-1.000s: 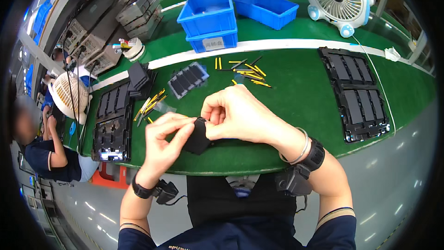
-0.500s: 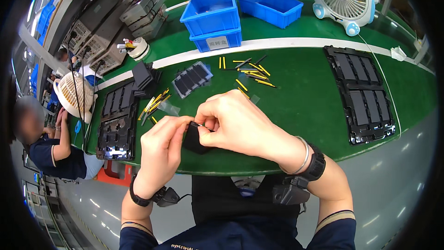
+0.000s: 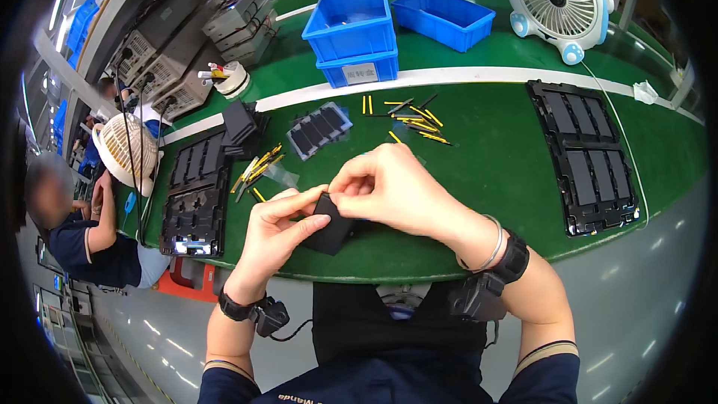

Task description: Assembling small black plastic components by inserting pins and applying labels.

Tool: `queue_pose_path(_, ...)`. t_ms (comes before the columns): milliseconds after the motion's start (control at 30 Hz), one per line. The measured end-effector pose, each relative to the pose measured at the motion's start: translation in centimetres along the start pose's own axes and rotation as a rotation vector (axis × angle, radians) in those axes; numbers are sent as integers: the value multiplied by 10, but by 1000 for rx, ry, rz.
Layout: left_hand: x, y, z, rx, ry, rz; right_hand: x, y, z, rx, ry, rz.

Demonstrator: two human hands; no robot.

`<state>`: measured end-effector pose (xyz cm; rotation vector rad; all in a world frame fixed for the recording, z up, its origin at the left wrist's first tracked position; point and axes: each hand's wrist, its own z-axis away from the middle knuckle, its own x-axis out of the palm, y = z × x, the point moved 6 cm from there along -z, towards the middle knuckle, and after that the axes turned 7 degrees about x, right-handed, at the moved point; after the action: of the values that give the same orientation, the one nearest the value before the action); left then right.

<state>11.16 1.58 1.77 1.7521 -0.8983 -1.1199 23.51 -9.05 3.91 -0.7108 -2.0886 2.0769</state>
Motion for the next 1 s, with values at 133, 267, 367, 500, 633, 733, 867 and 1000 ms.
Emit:
queue_pose_path(133,-4,-5,4,-17,185,233,-16,17,-5,216,82,-273)
queue_pose_path(267,-3,-20,16,-158,372,402,-29,28,-11,160,205,-61)
queue_pose_path(367,-4,-22,25,-93,502,300,-36,8,-9,36,275,544)
queue_pose_path(500,-15,5,33,-4,386,-448,-42,7,2,36,218,665)
queue_pose_path(633,-75,-3,42,164,458,-908,-34,1,9,31,120,751)
queue_pose_path(733,-93,-5,38,137,363,-918,-29,0,13,-22,94,794)
queue_pose_path(867,-79,5,23,290,149,-1011,-28,9,14,-82,67,745)
queue_pose_path(1000,-73,-1,12,328,-18,-1104,-39,5,10,-186,189,746)
